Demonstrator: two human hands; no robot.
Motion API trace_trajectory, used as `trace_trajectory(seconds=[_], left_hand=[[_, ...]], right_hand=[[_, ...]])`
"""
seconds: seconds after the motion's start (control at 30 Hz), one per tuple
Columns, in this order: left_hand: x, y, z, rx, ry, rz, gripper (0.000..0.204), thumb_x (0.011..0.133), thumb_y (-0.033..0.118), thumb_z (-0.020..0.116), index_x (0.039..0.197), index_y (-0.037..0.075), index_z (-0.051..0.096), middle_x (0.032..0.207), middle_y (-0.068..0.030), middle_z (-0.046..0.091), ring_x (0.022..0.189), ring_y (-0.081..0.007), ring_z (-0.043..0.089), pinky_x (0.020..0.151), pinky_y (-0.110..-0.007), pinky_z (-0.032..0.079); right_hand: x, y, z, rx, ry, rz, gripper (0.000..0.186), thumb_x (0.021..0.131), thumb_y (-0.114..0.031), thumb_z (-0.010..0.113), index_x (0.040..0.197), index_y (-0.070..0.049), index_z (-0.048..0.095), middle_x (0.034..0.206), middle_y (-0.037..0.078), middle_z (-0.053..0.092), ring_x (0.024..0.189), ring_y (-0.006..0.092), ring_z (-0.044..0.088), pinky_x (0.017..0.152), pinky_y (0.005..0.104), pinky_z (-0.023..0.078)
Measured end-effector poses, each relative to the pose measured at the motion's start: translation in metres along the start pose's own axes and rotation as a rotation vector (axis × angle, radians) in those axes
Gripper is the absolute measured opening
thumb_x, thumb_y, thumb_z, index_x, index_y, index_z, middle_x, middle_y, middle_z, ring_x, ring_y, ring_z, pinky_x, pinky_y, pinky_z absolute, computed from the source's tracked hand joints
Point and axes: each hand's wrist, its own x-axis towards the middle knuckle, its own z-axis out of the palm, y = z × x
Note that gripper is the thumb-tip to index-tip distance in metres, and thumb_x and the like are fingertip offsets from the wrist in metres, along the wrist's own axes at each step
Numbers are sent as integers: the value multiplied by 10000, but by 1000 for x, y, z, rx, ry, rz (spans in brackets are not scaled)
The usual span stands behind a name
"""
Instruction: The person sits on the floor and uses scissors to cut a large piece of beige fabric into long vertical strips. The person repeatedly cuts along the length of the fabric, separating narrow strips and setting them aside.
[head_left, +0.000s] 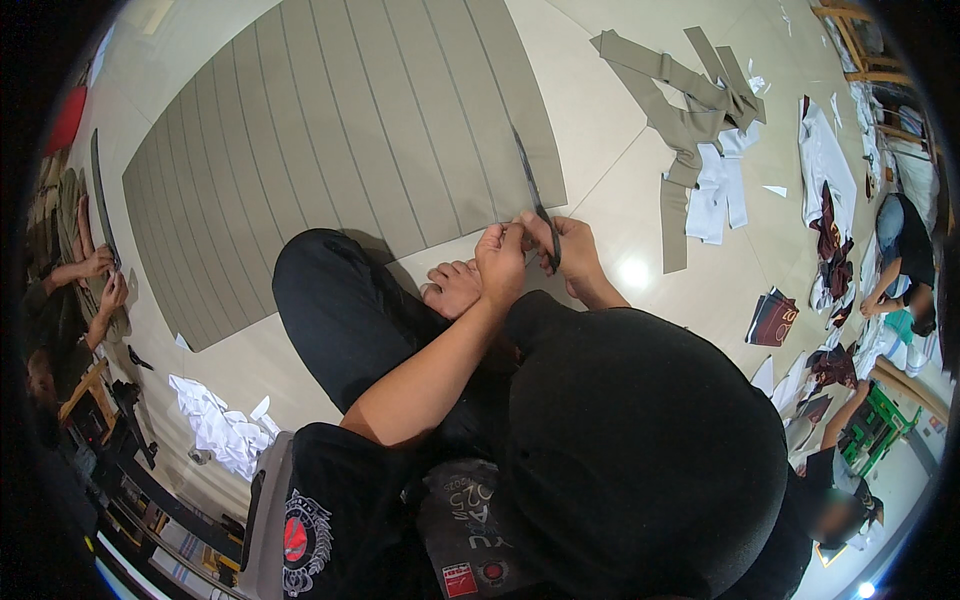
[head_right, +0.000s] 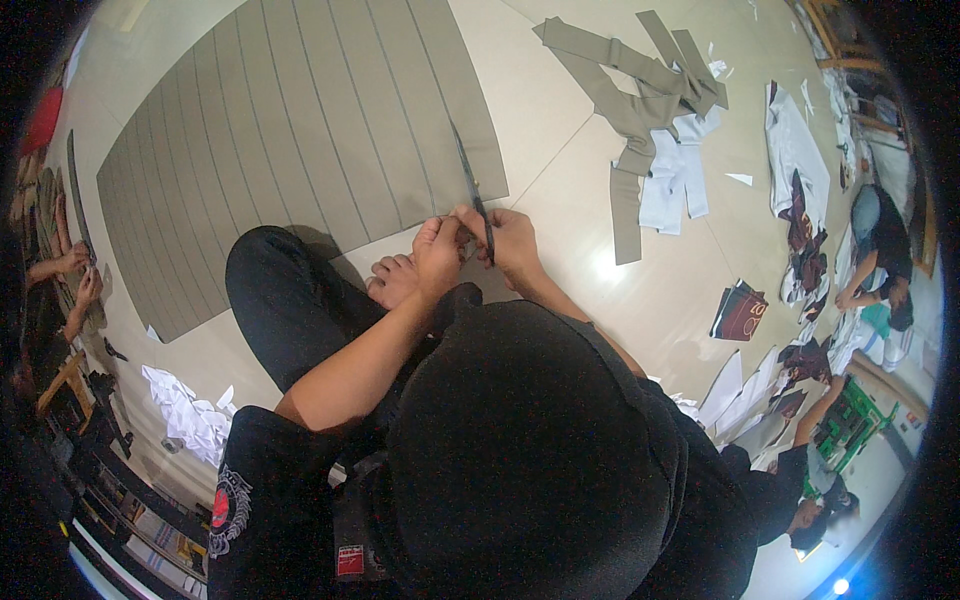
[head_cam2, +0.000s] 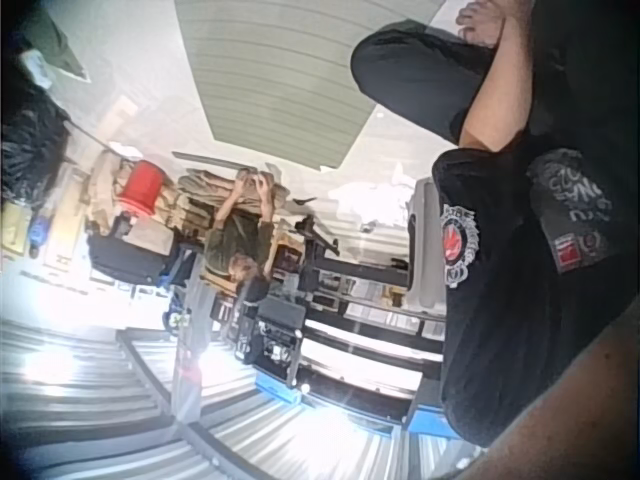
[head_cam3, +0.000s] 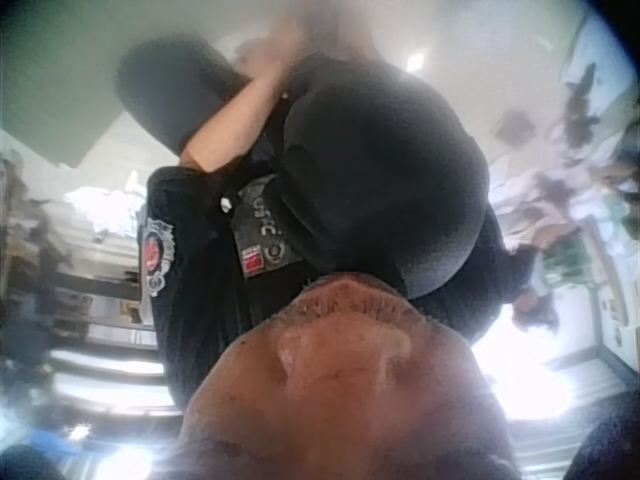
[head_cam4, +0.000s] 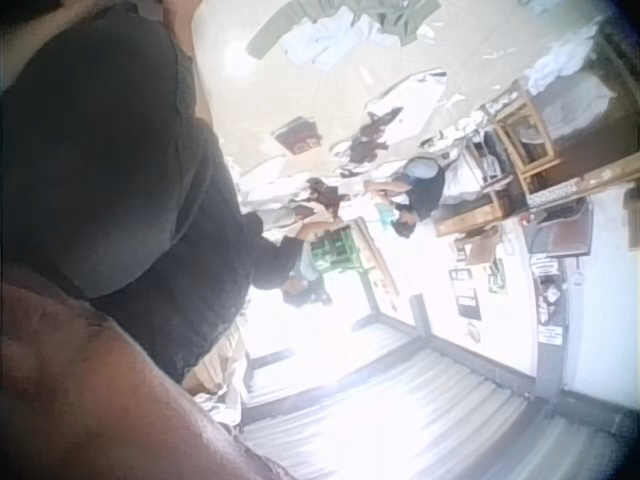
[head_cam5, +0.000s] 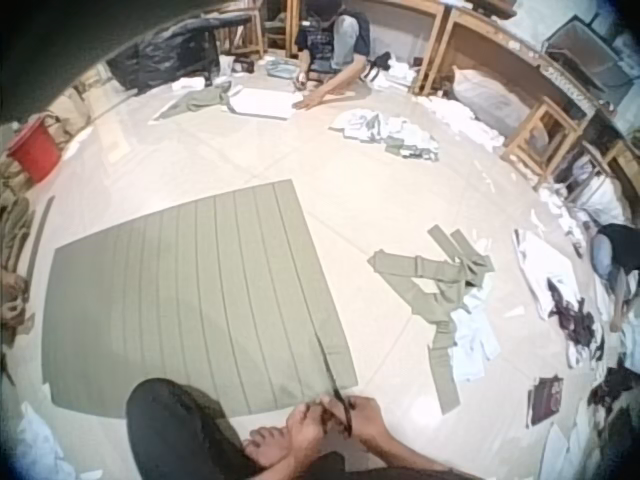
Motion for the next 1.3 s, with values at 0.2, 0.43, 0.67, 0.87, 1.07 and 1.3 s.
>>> trace_trajectory(seconds=[0.2,0.43,0.67,0.87,1.07,1.3], left_hand=[[-4,6,-1,-52,-8,-47,181,980,194,649,927,25,609,722,-11,601,614,-72,515,529,-235,377],[-9,14,2,-16,0,-32,183,994,208,644,921,46,600,690,-2,591,549,-60,485,478,-235,350],[-10,14,1,-26,-32,-38,192,982,243,643,913,74,584,690,-3,561,533,-80,472,448,-248,357],[-9,12,1,-29,-19,-30,186,982,231,644,906,74,581,683,3,557,526,-77,467,443,-245,352],[-11,14,1,-34,-17,-40,189,989,212,653,926,46,590,694,-1,580,546,-61,478,472,-233,346],[-12,15,3,-1,13,-44,196,981,218,664,926,41,598,704,-6,594,583,-67,503,501,-231,358]], right_hand=[[12,-7,3,37,-12,-72,514,859,-518,766,715,-52,605,580,17,533,465,115,501,412,261,364],[19,-14,6,43,-17,-82,517,846,-518,781,660,-90,557,583,2,520,462,106,480,418,255,363],[22,-15,8,47,0,-80,521,837,-517,793,645,-101,545,595,-1,516,486,99,486,423,250,364],[22,-14,8,71,-1,-72,506,828,-497,810,660,-84,570,600,0,531,488,94,495,421,246,370],[19,-17,9,62,15,-64,490,828,-475,817,665,-80,577,602,1,542,482,88,501,409,239,367],[20,-16,8,61,18,-68,483,830,-456,822,654,-84,569,574,0,536,464,90,495,405,239,366]])
